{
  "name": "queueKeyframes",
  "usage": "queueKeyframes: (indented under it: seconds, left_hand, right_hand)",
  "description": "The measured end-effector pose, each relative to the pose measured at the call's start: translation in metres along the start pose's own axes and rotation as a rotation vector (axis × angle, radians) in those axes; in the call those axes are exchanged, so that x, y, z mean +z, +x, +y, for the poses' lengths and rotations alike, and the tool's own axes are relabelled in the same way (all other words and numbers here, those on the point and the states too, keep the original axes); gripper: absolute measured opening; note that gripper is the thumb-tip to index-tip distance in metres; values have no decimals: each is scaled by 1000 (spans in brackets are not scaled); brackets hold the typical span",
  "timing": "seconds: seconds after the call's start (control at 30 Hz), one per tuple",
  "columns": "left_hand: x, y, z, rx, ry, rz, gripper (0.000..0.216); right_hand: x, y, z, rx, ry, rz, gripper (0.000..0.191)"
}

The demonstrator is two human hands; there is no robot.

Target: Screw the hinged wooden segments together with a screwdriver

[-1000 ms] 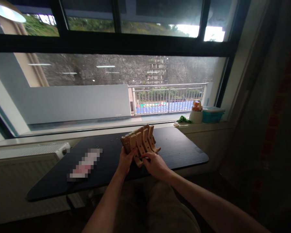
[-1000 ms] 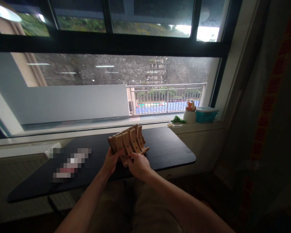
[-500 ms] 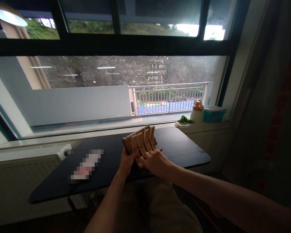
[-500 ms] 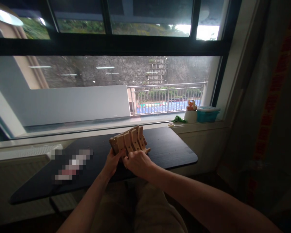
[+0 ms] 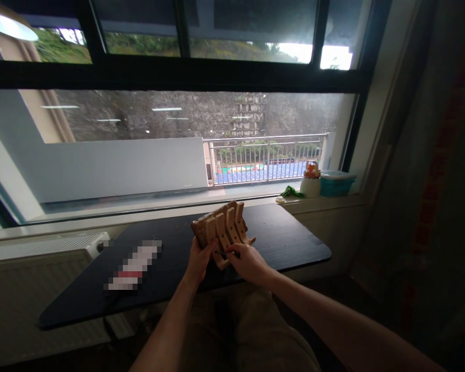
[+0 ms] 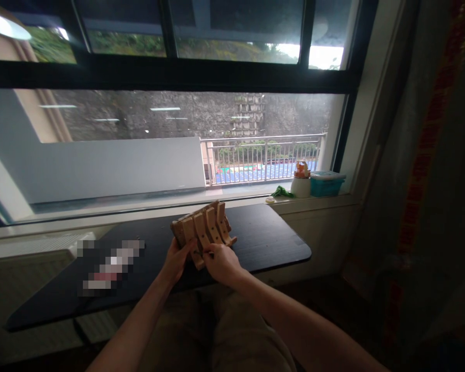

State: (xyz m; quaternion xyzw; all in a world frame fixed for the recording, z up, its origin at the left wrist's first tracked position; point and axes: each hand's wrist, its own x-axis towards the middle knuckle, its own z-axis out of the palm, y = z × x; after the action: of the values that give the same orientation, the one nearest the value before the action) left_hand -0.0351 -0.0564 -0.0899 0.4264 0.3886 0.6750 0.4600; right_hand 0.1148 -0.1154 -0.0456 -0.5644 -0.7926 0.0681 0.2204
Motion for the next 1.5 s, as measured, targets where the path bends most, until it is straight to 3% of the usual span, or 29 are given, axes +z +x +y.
queueKeyframes:
  seconds: [0.13,0.2,0.3,0.5,0.67,0.87,1.03,1.13,1.23,1.4,1.5]
  left_hand:
    - [0,1,0,10,24,4,54]
    - [0,1,-1,13,31,5,54]
    - [-1,2,-3,10,37,-1,54]
    - [-2,3,-4,11,42,5,53]
    - [0,1,-1,3,20,-9,54]
    - [-1,1,-2,11,22,-10,52]
    - [-2,3,-4,18,42,-15,52]
    - [-3,3,-4,24,51,-11,52]
    - [-3,4,-4,25,53,-4,52]
    - [-2,3,-3,22,49,10,52]
    - [-1,3,-3,22,40,7,53]
  right_hand:
    - [-14,-1,0,-29,2,-14,29]
    - [-22,-4,-4,-120,-94,-29,32]
    - [-30,-6,-11,-296,-278,-72,23]
    - [-26,3,-6,-518,-405,-98,26]
    - [-15,1,6,-317,-175,-40,22]
    - [13,-7,5,7,3,85,33]
    - [5,-6,4,34,53,74,27]
    - [-16,-5,0,-78,-60,39,30]
    - [-31,-4,-6,-278,-249,-23,19]
    - [-32,0,-7,-608,-581,-56,24]
    - [-26,-2,-2,-587,-517,-52,25]
